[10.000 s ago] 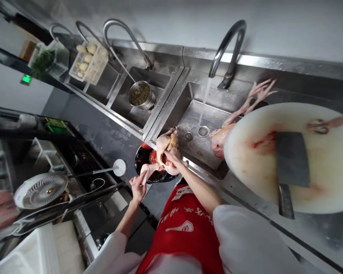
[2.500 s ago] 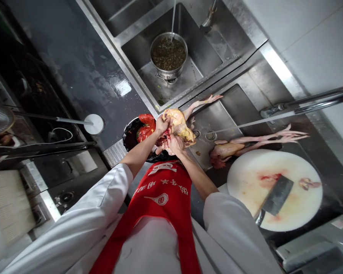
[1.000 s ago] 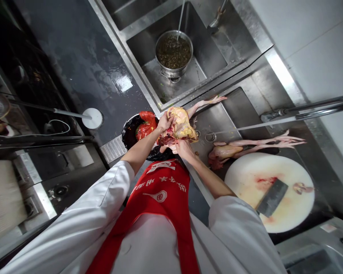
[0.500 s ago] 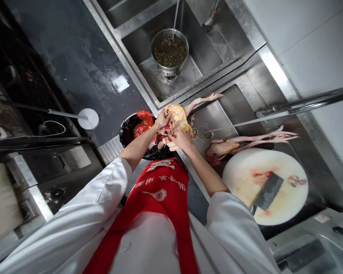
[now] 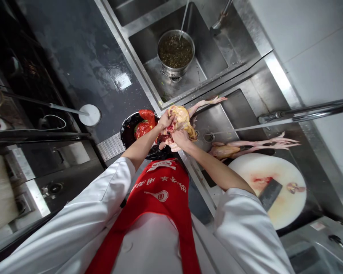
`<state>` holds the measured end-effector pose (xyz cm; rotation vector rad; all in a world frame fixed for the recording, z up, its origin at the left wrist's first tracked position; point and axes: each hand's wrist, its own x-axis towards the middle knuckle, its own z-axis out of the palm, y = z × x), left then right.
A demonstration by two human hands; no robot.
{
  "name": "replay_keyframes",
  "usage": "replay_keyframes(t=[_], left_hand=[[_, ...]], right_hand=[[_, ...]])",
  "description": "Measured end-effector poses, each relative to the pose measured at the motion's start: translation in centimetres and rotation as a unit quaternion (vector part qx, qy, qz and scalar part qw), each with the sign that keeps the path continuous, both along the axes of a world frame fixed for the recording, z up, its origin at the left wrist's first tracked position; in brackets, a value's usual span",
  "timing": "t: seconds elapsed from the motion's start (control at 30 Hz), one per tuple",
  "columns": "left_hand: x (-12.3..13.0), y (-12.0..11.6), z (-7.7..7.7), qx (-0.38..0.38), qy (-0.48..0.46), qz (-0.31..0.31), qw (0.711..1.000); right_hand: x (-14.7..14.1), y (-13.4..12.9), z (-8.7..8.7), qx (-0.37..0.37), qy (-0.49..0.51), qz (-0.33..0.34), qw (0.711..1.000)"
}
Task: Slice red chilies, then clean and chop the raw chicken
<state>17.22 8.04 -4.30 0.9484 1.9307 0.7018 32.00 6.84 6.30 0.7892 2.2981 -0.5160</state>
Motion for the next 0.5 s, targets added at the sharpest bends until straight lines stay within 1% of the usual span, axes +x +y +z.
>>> replay_keyframes(t=[0.17,0.27,0.37,0.43,0.5], left_hand=[[0.2,-0.1,0.2,-0.021,0.013,0.005,1.0],[0.3,-0.2,-0.1,-0.021,0.007,0.01,1.0],[0.3,-0.2,-0.6,-0.02,-0.007,0.015,1.0],[0.1,-0.2,-0.8,-0.016,-0.012,0.018,1.0],[0.0,-0.1,-0.8,-0.008,-0.015,0.018,1.0]], right_hand=[[1.6,-0.9,0.9,-0.003,-0.006,0.009,1.0],[2.2,-1.5,1.3,-0.009,0.005,-0.002,1.0],[2.8,-2.3,2.2,-0.034,0.032,-0.041,0.998],[3.5,-2.6,2.9,-0.049,0.076,-0.071,0.993],[4.9,-2.5,3.6,-0.06,0.127,-0.113,0.984]])
